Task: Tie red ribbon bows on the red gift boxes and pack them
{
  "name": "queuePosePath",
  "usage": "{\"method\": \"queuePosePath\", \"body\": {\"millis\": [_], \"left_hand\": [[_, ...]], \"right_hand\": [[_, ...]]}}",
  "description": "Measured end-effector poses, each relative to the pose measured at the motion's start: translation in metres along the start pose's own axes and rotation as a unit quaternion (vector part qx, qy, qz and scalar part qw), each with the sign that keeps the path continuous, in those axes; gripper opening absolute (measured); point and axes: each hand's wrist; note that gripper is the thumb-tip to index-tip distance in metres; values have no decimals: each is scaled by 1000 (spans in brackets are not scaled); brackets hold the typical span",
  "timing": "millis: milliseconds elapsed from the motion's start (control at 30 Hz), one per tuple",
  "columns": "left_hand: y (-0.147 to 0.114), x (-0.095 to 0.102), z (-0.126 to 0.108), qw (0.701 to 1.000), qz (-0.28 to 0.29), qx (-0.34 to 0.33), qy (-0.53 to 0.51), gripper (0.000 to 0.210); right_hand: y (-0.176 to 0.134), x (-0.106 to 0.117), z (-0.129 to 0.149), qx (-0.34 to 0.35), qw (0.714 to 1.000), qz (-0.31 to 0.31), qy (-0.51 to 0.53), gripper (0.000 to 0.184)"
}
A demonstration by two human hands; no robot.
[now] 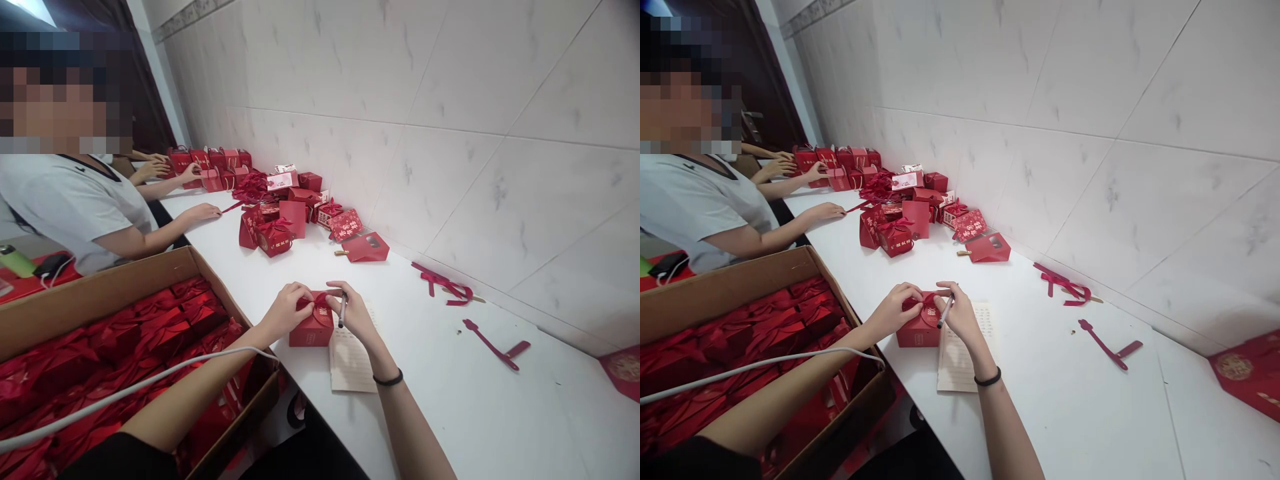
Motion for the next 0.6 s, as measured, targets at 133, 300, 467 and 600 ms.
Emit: {"method": "queuePosePath", "body": {"millis": [133, 300, 467, 600], "left_hand": [[-1, 0, 0, 1000, 0, 3, -9, 7], [-1, -1, 2, 1000, 1, 7, -26, 8], [-1, -2, 3, 1000, 4, 7, -30, 7], [-1, -4, 3, 1000, 4, 9, -19, 7]], "right_hand": [[0, 6, -3, 18, 1000, 16, -8, 26], [0, 1, -4, 33, 998, 34, -41, 28], [-1, -8, -4, 49, 997, -6, -58, 18], [-2, -12, -4, 26, 998, -24, -46, 20]]}}
Point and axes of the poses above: each hand's wrist, its own y-axis towards the middle knuckle, its own x-axis out of the back of the hand, z = x × y, and after that the axes turned 15 degrees about x, right-handed
